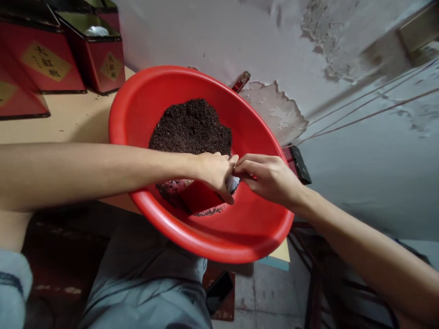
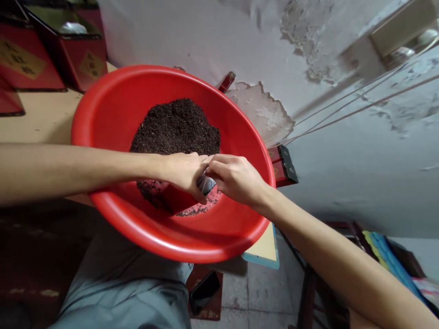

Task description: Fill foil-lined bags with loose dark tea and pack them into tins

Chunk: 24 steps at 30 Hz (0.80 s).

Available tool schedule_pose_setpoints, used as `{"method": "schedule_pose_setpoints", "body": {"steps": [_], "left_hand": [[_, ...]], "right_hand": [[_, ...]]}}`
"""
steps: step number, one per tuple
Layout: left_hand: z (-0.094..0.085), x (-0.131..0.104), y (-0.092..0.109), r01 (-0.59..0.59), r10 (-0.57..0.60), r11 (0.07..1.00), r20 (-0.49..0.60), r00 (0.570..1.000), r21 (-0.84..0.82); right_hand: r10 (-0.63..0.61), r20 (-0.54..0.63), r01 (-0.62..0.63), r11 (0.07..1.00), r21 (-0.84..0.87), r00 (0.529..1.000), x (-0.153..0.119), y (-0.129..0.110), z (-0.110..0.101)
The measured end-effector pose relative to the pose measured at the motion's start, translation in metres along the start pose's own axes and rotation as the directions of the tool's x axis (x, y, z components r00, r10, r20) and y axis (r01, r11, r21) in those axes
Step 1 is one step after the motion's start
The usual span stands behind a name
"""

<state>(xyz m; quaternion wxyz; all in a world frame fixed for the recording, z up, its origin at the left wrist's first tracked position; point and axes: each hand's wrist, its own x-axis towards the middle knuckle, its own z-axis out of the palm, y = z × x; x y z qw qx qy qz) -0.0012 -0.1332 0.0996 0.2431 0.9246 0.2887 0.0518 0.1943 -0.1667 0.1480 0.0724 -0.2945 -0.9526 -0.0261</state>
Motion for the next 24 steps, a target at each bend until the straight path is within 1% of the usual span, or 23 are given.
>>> {"method": "schedule_pose_setpoints", "body": {"steps": [3,5,7,10,11,13,15,16,17,18,19,20,21,22,23,24], "left_hand": [[-0.003,0.001,-0.004,-0.076,0.072,0.995,0.069,0.995,0.061],[-0.008,0.004,-0.010,-0.133,0.125,0.988,0.106,0.986,0.074],[-0.013,0.009,-0.018,-0.146,0.143,0.989,0.092,0.985,0.033],[-0.012,0.018,-0.031,-0.126,0.126,0.991,-0.003,0.992,-0.050],[-0.011,0.021,-0.034,-0.118,0.116,0.990,-0.026,0.993,-0.074],[-0.007,0.024,-0.037,-0.081,0.079,0.990,-0.023,0.997,-0.116],[-0.005,0.024,-0.037,-0.018,0.023,0.990,0.030,0.999,-0.143],[-0.005,0.023,-0.035,0.018,-0.009,0.989,0.064,0.998,-0.145],[-0.005,0.023,-0.033,0.053,-0.040,0.989,0.093,0.995,-0.138],[-0.005,0.022,-0.031,0.082,-0.068,0.989,0.114,0.991,-0.124],[-0.006,0.022,-0.028,0.103,-0.089,0.989,0.125,0.988,-0.108],[-0.006,0.021,-0.026,0.111,-0.098,0.989,0.130,0.987,-0.093],[-0.006,0.021,-0.024,0.103,-0.091,0.991,0.133,0.987,-0.083],[-0.006,0.022,-0.022,0.089,-0.078,0.993,0.137,0.988,-0.074],[-0.006,0.023,-0.020,0.074,-0.064,0.995,0.140,0.988,-0.067],[-0.005,0.024,-0.019,0.063,-0.054,0.996,0.145,0.988,-0.060]], "right_hand": [[0.024,-0.102,-0.006,0.985,0.173,0.995,-0.010,0.001,0.015],[0.061,-0.165,-0.022,0.973,0.230,0.984,-0.018,0.004,0.028],[0.114,-0.205,-0.061,0.967,0.249,0.972,-0.026,0.007,0.042],[0.173,-0.218,-0.100,0.946,0.309,0.960,-0.034,0.009,0.056],[0.185,-0.220,-0.108,0.941,0.322,0.958,-0.037,0.012,0.057],[0.207,-0.188,-0.142,0.940,0.311,0.960,-0.040,0.024,0.054],[0.245,-0.090,-0.218,0.946,0.238,0.965,-0.042,0.048,0.046],[0.284,-0.030,-0.275,0.944,0.182,0.958,-0.043,0.064,0.043],[0.346,0.041,-0.349,0.932,0.094,0.937,-0.044,0.082,0.041],[0.427,0.108,-0.426,0.904,-0.030,0.898,-0.046,0.100,0.042],[0.519,0.173,-0.490,0.852,-0.184,0.837,-0.047,0.117,0.045],[0.597,0.241,-0.512,0.791,-0.334,0.765,-0.049,0.131,0.051],[0.630,0.321,-0.479,0.761,-0.436,0.707,-0.051,0.143,0.060],[0.637,0.402,-0.427,0.755,-0.498,0.658,-0.053,0.151,0.069],[0.625,0.476,-0.367,0.765,-0.529,0.619,-0.055,0.156,0.079],[0.602,0.536,-0.313,0.785,-0.535,0.592,-0.057,0.158,0.089]]}}
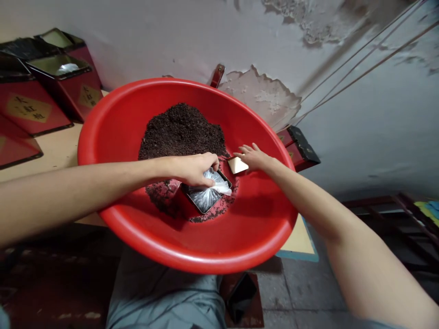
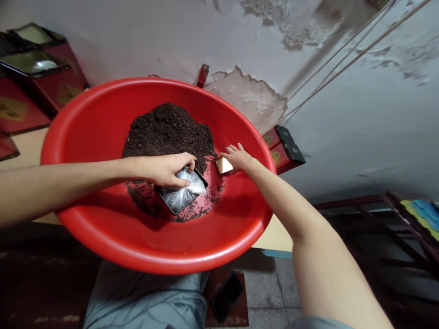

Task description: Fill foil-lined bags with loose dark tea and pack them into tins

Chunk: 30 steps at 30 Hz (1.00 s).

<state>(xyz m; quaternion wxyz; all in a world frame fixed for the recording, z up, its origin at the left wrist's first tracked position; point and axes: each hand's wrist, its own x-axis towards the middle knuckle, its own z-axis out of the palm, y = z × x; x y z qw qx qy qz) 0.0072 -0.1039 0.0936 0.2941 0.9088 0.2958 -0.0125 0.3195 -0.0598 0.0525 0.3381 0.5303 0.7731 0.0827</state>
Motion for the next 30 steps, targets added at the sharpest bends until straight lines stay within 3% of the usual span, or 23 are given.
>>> {"method": "schedule_pose_setpoints", "body": {"steps": [4,8,10,12,15,19,21,24,27,30], "left_hand": [[0.001,0.004,0.000,0.012,-0.012,0.999,0.022,1.000,0.037],[0.004,0.003,-0.006,0.016,-0.017,0.999,0.023,1.000,0.034],[0.007,0.001,-0.010,-0.126,0.129,0.991,-0.051,0.990,0.054],[0.009,0.000,-0.012,-0.322,0.336,0.939,-0.129,0.933,0.119],[0.009,-0.004,-0.012,-0.469,0.509,0.851,-0.147,0.848,0.238],[0.008,-0.010,-0.002,-0.501,0.563,0.781,-0.075,0.823,0.372],[0.013,-0.013,0.004,-0.471,0.546,0.779,-0.078,0.834,0.414],[0.024,-0.013,0.015,-0.294,0.390,0.886,-0.231,0.892,0.359],[0.034,-0.010,0.024,-0.088,0.161,0.974,-0.365,0.917,0.209],[0.036,-0.008,0.027,0.004,0.062,0.987,-0.406,0.912,0.160]], "right_hand": [[-0.041,0.042,0.044,0.997,-0.069,0.998,0.010,-0.013,0.013],[0.095,0.033,-0.097,0.993,0.067,0.995,0.004,-0.005,-0.003],[0.147,-0.049,-0.129,0.956,0.264,0.988,-0.008,0.005,-0.015],[0.162,-0.232,-0.035,0.880,0.473,0.959,-0.027,0.012,-0.025],[0.242,-0.435,0.199,0.632,0.749,0.867,-0.064,0.011,-0.034],[0.345,-0.369,0.341,0.139,0.930,0.863,-0.098,-0.011,-0.038],[0.374,-0.319,0.362,-0.049,0.931,0.871,-0.104,-0.025,-0.037],[0.355,-0.223,0.315,-0.228,0.921,0.908,-0.100,-0.041,-0.034],[0.328,-0.189,0.271,-0.225,0.936,0.926,-0.091,-0.052,-0.029],[0.200,-0.238,0.260,-0.091,0.961,0.951,-0.083,-0.059,-0.026]]}}
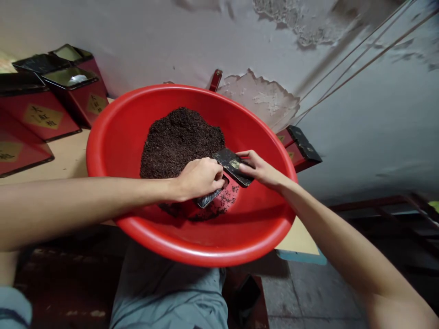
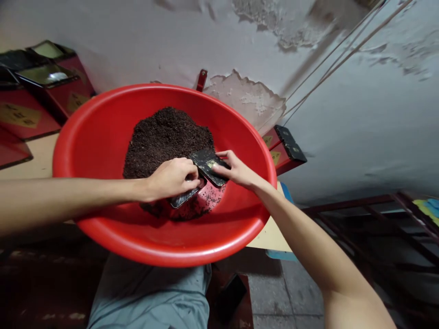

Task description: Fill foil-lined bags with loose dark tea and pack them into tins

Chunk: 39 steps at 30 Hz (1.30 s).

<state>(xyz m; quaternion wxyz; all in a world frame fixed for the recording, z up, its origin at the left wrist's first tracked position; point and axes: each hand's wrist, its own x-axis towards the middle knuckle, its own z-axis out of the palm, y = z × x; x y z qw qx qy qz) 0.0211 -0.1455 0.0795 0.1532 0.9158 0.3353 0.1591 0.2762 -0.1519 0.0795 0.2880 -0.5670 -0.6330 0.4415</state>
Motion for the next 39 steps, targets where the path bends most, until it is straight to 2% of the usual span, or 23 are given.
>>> {"method": "schedule_pose_setpoints", "body": {"steps": [3,5,8,10,12,15,18,20,22,23,25,28,32,34,36,39], "left_hand": [[-0.001,-0.001,0.003,-0.055,0.057,0.995,-0.018,0.998,0.089],[-0.001,-0.003,0.007,-0.185,0.185,0.961,0.020,0.983,0.204],[-0.002,-0.004,0.017,-0.390,0.366,0.855,0.135,0.921,0.341],[-0.004,-0.004,0.021,-0.437,0.395,0.818,0.187,0.899,0.374],[-0.008,-0.005,0.022,-0.421,0.358,0.826,0.227,0.906,0.374],[-0.016,-0.012,0.020,-0.386,0.300,0.854,0.277,0.913,0.349],[-0.022,-0.023,0.025,-0.309,0.217,0.872,0.265,0.939,0.380],[-0.024,-0.030,0.033,-0.186,0.082,0.891,0.257,0.963,0.413],[-0.026,-0.036,0.039,-0.064,-0.055,0.908,0.270,0.961,0.415],[-0.027,-0.038,0.039,-0.036,-0.088,0.915,0.285,0.954,0.402],[-0.030,-0.039,0.033,-0.063,-0.061,0.930,0.321,0.945,0.361],[-0.035,-0.036,0.005,-0.205,0.095,0.936,0.354,0.930,0.287],[-0.043,-0.031,-0.041,-0.366,0.292,0.915,0.349,0.891,0.169],[-0.045,-0.033,-0.054,-0.427,0.360,0.893,0.342,0.868,0.142],[-0.045,-0.039,-0.055,-0.439,0.372,0.880,0.310,0.875,0.184],[-0.039,-0.053,-0.038,-0.319,0.241,0.875,0.243,0.940,0.365]], "right_hand": [[-0.016,0.223,0.055,0.985,-0.166,0.975,0.002,0.002,0.007],[-0.023,0.329,0.118,0.955,-0.272,0.944,0.002,0.002,0.013],[-0.141,0.386,0.282,0.898,-0.338,0.912,0.006,0.003,0.023],[-0.248,0.403,0.393,0.858,-0.331,0.881,0.008,0.007,0.026],[-0.277,0.444,0.435,0.847,-0.305,0.852,0.009,0.013,0.029],[-0.236,0.517,0.390,0.896,-0.211,0.823,0.009,0.024,0.031],[-0.236,0.551,0.379,0.911,-0.161,0.801,0.011,0.031,0.034],[-0.281,0.551,0.454,0.867,-0.206,0.786,0.016,0.032,0.035],[-0.358,0.545,0.567,0.775,-0.280,0.758,0.020,0.030,0.034],[-0.397,0.541,0.617,0.721,-0.316,0.741,0.021,0.029,0.033],[-0.463,0.535,0.689,0.621,-0.374,0.707,0.020,0.027,0.032],[-0.488,0.537,0.722,0.530,-0.444,0.688,0.015,0.023,0.029],[-0.477,0.508,0.695,0.540,-0.475,0.717,0.010,0.018,0.029],[-0.520,0.463,0.696,0.558,-0.452,0.718,0.011,0.015,0.032],[-0.568,0.434,0.714,0.551,-0.431,0.700,0.015,0.010,0.037],[-0.610,0.432,0.747,0.513,-0.423,0.664,0.023,0.004,0.050]]}}
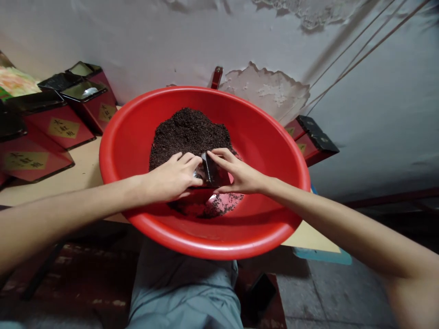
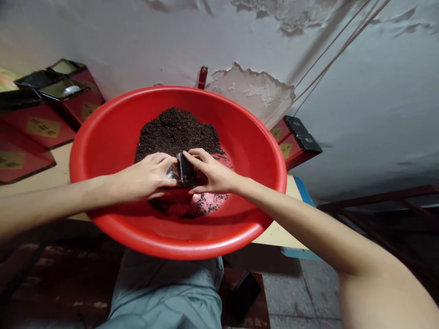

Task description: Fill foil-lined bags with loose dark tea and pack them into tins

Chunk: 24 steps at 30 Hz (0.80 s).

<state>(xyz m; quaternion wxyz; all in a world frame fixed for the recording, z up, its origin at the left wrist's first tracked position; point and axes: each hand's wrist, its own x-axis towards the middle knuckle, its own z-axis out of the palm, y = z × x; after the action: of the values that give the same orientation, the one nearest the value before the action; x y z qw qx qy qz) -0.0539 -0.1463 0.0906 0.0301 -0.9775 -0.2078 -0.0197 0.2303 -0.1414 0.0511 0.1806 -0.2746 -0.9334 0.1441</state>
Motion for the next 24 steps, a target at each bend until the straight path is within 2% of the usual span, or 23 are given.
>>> {"method": "schedule_pose_setpoints", "body": {"steps": [3,5,7,10,12,14,16,18,19,20,22,24], "left_hand": [[-0.002,-0.006,0.027,0.188,-0.193,0.978,0.054,0.980,0.095],[-0.002,-0.011,0.037,0.256,-0.261,0.964,0.082,0.962,0.066],[-0.002,-0.019,0.036,0.268,-0.264,0.962,0.089,0.960,-0.042],[-0.003,-0.036,0.016,0.265,-0.254,0.913,0.075,0.964,-0.311],[-0.003,-0.045,0.000,0.329,-0.349,0.818,0.046,0.936,-0.472],[-0.002,-0.050,-0.013,0.411,-0.482,0.663,0.063,0.874,-0.626],[-0.002,-0.048,-0.021,0.451,-0.553,0.441,0.160,0.817,-0.776],[-0.002,-0.044,-0.024,0.449,-0.555,0.225,0.265,0.789,-0.865],[-0.002,-0.042,-0.026,0.448,-0.549,0.154,0.301,0.780,-0.881],[-0.002,-0.041,-0.027,0.452,-0.539,0.113,0.328,0.776,-0.885],[-0.002,-0.039,-0.029,0.487,-0.493,0.091,0.385,0.780,-0.869],[-0.003,-0.037,-0.032,0.542,-0.413,0.154,0.445,0.795,-0.826]], "right_hand": [[-0.025,-0.007,0.025,0.999,-0.049,1.000,0.015,-0.004,0.008],[-0.023,0.010,0.024,0.994,-0.111,1.000,0.023,-0.009,0.013],[0.013,0.037,-0.007,0.986,-0.169,0.999,0.031,-0.015,0.017],[0.103,0.077,-0.083,0.970,-0.230,0.992,0.043,-0.027,0.022],[0.142,0.103,-0.108,0.954,-0.278,0.984,0.052,-0.034,0.023],[0.152,0.127,-0.104,0.941,-0.321,0.980,0.059,-0.041,0.025],[0.151,0.144,-0.093,0.933,-0.347,0.978,0.066,-0.046,0.026],[0.155,0.149,-0.092,0.926,-0.365,0.977,0.073,-0.051,0.028],[0.160,0.150,-0.094,0.923,-0.374,0.976,0.076,-0.054,0.030],[0.164,0.152,-0.095,0.919,-0.382,0.975,0.079,-0.057,0.031],[0.167,0.165,-0.090,0.913,-0.398,0.972,0.083,-0.061,0.034],[0.167,0.173,-0.084,0.911,-0.405,0.971,0.086,-0.063,0.037]]}}
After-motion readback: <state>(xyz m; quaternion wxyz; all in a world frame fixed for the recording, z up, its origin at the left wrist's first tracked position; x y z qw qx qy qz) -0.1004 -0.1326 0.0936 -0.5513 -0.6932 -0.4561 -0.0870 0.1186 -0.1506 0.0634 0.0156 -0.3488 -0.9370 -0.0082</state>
